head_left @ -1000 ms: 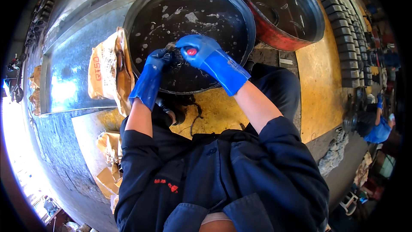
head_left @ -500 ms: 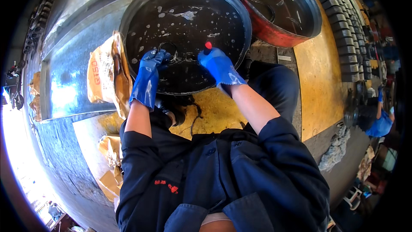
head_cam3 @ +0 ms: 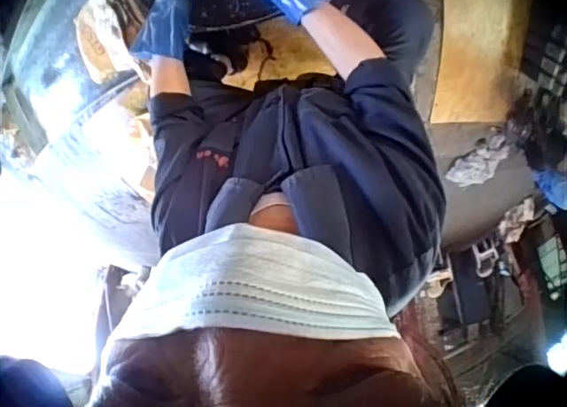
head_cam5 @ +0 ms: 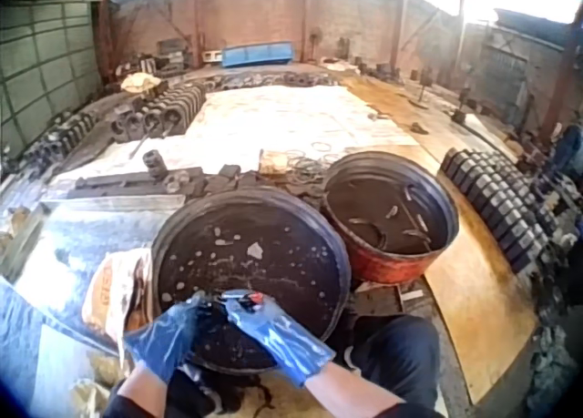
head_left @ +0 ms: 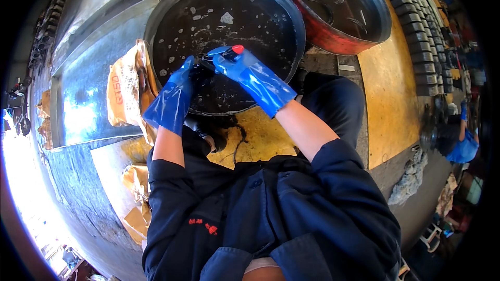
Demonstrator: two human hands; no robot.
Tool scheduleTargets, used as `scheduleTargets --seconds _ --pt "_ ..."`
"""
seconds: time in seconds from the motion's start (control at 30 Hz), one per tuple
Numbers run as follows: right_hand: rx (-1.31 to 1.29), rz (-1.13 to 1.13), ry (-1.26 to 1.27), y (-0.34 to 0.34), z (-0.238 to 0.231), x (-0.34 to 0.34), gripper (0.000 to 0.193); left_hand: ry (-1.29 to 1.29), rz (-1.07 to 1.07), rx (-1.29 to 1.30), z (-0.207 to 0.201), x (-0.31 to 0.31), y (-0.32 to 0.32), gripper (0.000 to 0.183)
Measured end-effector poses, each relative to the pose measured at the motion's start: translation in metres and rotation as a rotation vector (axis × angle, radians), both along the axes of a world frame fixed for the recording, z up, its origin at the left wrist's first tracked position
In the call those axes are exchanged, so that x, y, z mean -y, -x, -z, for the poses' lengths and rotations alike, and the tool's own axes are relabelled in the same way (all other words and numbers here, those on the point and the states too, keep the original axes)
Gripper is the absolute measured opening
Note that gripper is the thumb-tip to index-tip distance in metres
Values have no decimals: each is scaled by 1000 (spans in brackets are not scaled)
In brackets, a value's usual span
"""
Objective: The person cleans metal rings in a basin of liquid, using a brush to scrub the surfaces and a cloth to wipe them.
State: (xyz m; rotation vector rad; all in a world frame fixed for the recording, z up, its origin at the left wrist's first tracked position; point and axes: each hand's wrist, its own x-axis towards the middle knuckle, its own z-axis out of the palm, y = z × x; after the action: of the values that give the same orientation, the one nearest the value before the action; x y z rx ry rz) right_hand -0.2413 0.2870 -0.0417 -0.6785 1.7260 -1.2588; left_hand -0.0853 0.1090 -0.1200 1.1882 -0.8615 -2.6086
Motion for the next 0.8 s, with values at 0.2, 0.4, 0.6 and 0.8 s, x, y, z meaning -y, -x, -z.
scheduleTargets --seconds 0.2,0.4,0.6,0.8 --pt "-389 -307 133 -5 2 -15 30 170 35 167 -36 -22 3 42" --pt "-512 -385 14 -8 7 -19 26 366 121 -123 16 12 -10 36" --pt "-551 -311 -250 2 3 -17 28 276 101 38 -14 -7 -1 27" --pt "-741 71 -59 -4 43 -25 28 349 30 -78 29 16 -12 27"
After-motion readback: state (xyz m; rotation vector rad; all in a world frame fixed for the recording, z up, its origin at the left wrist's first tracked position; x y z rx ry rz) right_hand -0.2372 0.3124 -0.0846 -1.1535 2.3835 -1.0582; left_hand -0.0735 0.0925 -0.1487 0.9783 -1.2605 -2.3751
